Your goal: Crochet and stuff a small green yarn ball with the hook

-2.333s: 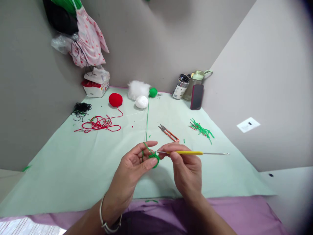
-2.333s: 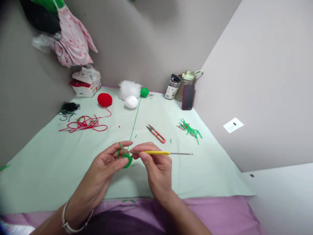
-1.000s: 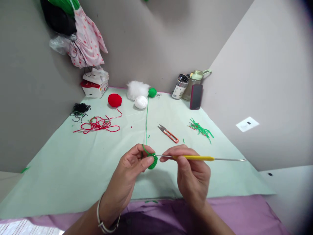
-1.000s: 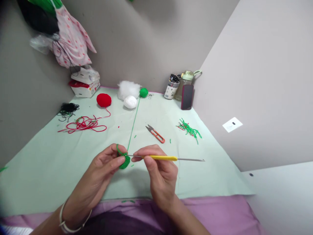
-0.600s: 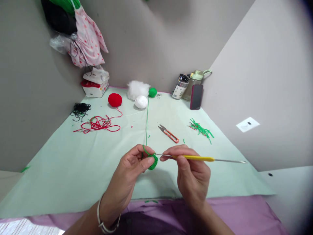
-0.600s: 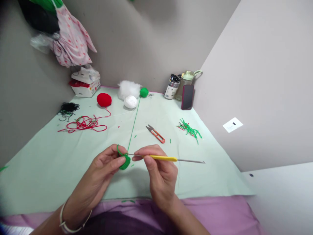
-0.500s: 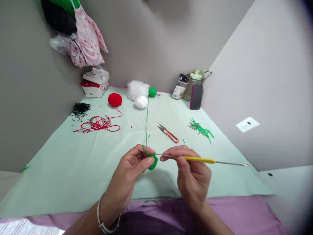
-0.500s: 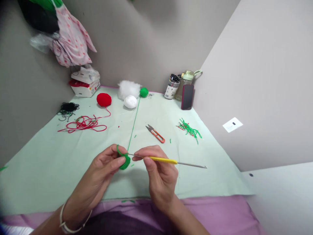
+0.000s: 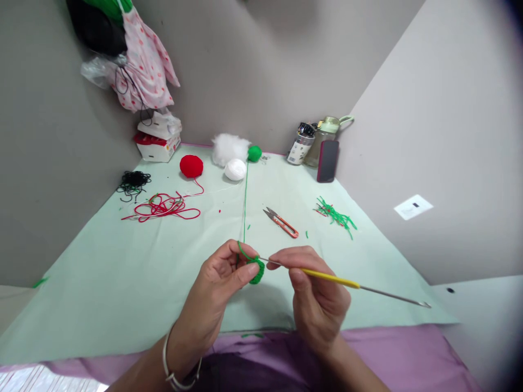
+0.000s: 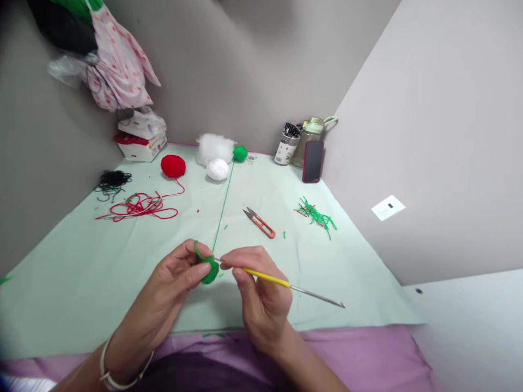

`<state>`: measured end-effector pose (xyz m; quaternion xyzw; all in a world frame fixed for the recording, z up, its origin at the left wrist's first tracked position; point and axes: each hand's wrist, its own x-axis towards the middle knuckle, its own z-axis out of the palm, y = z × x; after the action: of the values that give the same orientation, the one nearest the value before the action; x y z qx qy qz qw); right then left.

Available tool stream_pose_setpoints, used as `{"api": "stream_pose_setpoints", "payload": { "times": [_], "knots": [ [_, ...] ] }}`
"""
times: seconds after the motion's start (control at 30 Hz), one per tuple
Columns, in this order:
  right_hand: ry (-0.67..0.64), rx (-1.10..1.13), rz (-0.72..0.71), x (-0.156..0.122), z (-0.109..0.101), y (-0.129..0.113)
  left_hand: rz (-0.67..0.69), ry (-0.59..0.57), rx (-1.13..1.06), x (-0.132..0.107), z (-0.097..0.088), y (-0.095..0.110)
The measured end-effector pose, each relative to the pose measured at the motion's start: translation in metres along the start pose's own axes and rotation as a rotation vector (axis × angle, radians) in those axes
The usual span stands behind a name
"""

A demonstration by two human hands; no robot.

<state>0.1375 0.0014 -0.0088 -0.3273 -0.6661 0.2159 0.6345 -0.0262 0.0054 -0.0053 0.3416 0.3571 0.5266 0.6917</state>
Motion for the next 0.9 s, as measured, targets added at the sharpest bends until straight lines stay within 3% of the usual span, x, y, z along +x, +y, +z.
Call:
{"api": "stream_pose_setpoints", "payload": {
  "times": [0.23, 0.63, 0.9],
  "knots": [
    [-0.029, -0.004, 0.042, -0.0014, -0.0015, 0.0000, -0.010, -0.049, -0.038, 0.0003, 0.0064, 0.0037],
    [0.070, -0.076, 0.003, 0.0012, 0.0015, 0.0059, -0.098, -0.039, -0.039, 0.0002, 0.0023, -0.0013],
    [0.004, 0.173, 0.161, 0.0035, 0.0013, 0.0040, -0.099, -0.020, -0.092, -0.0020, 0.0039, 0.0056]
  ]
}}
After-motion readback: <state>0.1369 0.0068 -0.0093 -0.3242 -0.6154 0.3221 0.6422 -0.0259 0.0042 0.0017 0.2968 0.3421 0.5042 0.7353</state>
